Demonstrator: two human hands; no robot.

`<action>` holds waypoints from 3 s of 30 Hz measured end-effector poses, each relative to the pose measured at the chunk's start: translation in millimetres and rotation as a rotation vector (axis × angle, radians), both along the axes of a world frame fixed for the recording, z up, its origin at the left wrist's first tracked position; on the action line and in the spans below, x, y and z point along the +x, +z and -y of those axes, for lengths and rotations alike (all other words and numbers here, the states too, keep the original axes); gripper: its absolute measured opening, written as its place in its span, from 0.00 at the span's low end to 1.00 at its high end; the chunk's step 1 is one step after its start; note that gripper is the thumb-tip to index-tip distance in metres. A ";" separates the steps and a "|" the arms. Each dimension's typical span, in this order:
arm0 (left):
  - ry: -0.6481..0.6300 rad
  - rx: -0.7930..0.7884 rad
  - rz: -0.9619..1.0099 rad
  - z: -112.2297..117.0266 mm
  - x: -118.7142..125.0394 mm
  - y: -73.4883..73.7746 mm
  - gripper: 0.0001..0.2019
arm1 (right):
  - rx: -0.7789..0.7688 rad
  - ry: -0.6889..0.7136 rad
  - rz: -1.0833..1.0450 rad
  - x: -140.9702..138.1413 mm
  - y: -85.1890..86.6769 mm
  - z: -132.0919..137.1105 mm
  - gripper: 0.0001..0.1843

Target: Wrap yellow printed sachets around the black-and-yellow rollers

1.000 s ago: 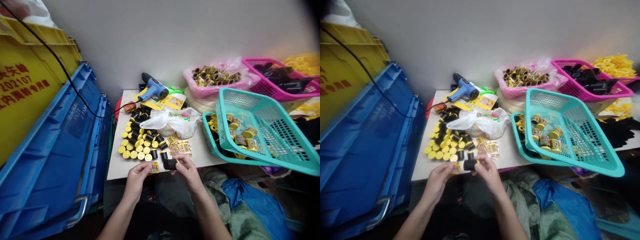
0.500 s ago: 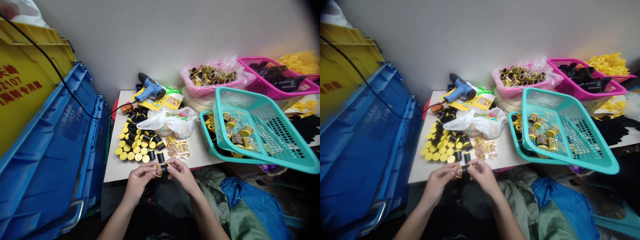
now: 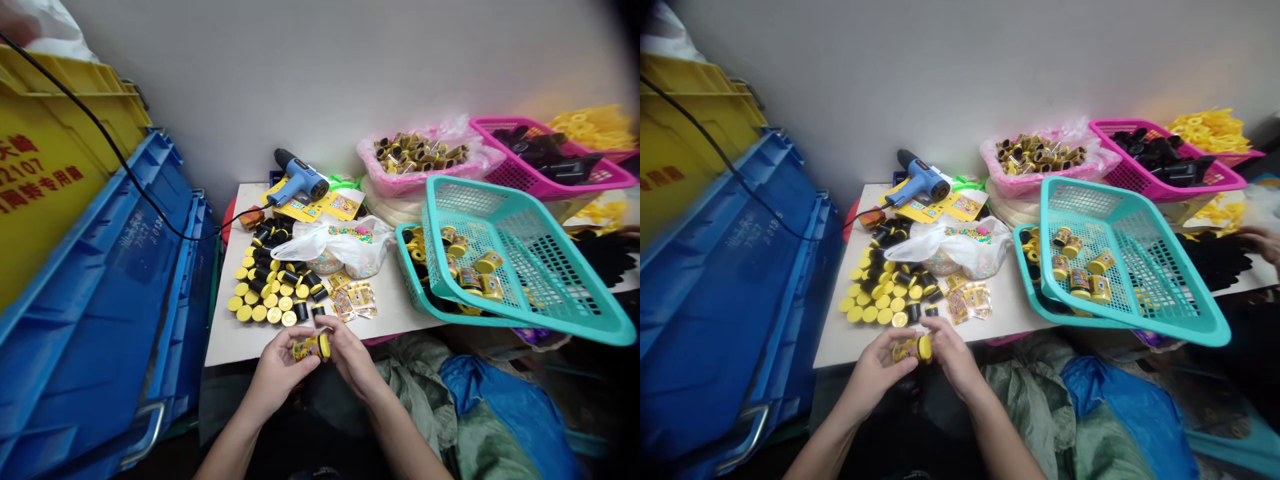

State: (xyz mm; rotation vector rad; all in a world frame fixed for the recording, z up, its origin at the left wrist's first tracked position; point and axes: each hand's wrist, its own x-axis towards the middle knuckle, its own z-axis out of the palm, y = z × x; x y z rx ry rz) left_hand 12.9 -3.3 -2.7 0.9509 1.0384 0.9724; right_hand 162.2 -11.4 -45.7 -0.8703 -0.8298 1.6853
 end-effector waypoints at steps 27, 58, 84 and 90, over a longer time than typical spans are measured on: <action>-0.209 0.430 -0.439 -3.2 18.1 -18.9 0.08 | 0.511 -0.844 1.643 104.0 85.9 -23.3 0.18; -0.053 0.198 -0.249 0.8 16.9 -20.4 0.19 | 0.182 -0.068 0.751 37.0 22.3 9.1 0.10; 0.141 -0.163 0.025 7.5 1.9 -23.9 0.30 | 0.180 -0.058 0.648 1.9 8.2 5.2 0.15; 0.226 -0.117 -0.180 -1.0 -7.6 -25.8 0.11 | 0.219 -0.259 1.205 -1.9 -2.8 -39.9 0.17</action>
